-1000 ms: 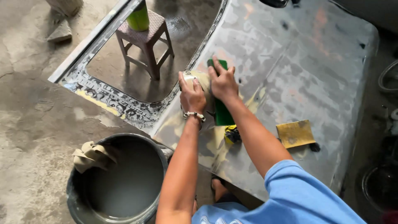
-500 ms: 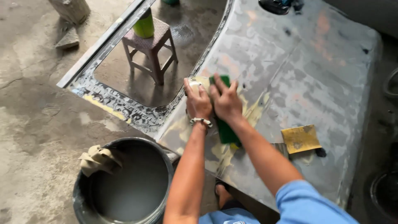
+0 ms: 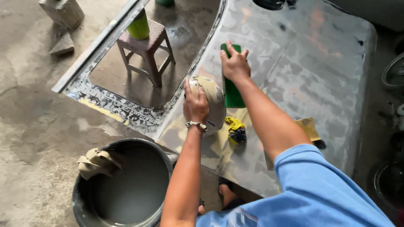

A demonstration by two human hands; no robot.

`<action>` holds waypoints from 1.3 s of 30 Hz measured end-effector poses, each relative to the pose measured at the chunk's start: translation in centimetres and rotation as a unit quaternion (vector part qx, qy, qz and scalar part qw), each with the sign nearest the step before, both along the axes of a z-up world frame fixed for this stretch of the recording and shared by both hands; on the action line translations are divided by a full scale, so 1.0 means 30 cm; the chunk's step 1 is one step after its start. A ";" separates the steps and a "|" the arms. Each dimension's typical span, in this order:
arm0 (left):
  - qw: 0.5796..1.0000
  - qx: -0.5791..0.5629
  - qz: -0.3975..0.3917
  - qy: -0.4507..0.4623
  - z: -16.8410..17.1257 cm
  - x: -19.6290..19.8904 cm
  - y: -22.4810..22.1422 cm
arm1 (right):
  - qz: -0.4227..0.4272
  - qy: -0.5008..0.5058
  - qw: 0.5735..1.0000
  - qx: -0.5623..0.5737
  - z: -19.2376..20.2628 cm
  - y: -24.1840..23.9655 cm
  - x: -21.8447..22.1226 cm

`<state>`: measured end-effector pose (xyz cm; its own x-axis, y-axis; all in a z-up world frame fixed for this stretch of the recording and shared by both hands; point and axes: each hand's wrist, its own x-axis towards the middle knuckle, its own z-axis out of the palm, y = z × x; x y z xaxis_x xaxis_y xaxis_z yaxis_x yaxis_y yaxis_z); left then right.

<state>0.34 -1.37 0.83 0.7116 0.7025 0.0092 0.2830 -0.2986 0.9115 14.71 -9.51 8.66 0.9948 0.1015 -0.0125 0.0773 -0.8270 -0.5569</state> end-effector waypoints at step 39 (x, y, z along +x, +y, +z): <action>0.980 0.180 -0.088 -0.021 -0.006 -0.118 0.041 | 0.158 0.114 0.833 0.517 -0.526 -0.289 -0.374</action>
<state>-3.18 -0.15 0.65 0.8156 0.5146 0.2645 0.1630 -0.6430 0.7483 3.49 -18.19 -7.12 0.9003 0.4311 0.0597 -0.0044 0.1462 -0.9892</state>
